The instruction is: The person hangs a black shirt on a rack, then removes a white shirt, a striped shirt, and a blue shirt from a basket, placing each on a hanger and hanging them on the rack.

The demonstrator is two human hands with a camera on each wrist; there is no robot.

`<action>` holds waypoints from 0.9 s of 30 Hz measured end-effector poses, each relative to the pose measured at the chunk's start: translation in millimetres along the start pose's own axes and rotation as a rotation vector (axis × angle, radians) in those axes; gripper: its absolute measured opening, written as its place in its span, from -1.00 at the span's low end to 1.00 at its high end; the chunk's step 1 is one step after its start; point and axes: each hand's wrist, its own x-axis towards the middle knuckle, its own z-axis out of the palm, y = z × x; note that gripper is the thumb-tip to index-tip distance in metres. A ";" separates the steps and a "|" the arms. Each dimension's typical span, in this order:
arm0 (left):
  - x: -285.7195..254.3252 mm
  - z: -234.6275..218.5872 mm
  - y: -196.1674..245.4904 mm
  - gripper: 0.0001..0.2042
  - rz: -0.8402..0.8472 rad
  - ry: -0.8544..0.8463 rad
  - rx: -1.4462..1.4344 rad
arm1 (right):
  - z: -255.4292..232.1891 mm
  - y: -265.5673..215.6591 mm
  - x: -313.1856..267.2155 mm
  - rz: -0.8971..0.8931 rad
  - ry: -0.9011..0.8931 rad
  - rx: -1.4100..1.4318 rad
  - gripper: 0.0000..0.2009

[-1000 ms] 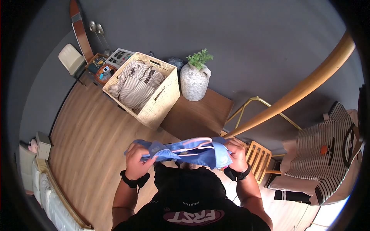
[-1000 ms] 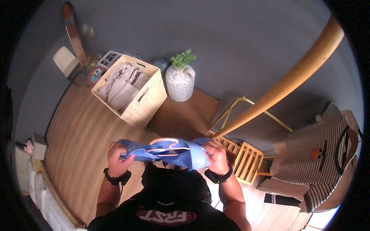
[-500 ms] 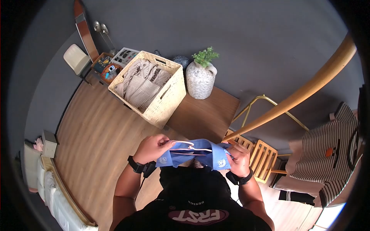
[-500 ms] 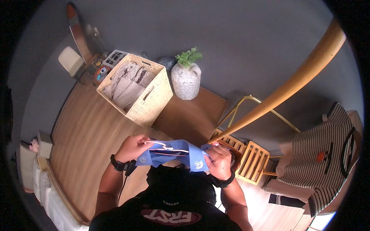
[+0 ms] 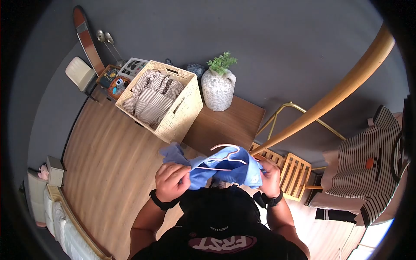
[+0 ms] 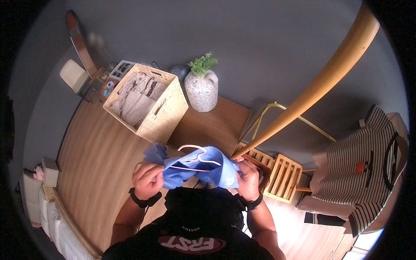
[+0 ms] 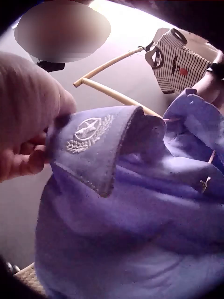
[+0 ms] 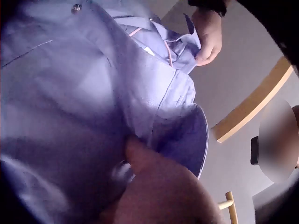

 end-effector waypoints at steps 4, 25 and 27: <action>-7.0 -7.5 -6.6 -0.76 -0.166 -0.089 -0.040 | 2.1 4.5 -2.5 -0.039 0.002 0.020 -0.82; -0.6 5.1 -24.9 -0.78 -0.256 -0.330 -0.024 | -0.9 -6.2 -6.0 0.149 0.172 0.614 -0.91; 0.8 7.4 -22.5 -0.77 -0.276 -0.336 -0.025 | 1.5 -6.3 -9.2 0.204 0.191 0.788 -0.93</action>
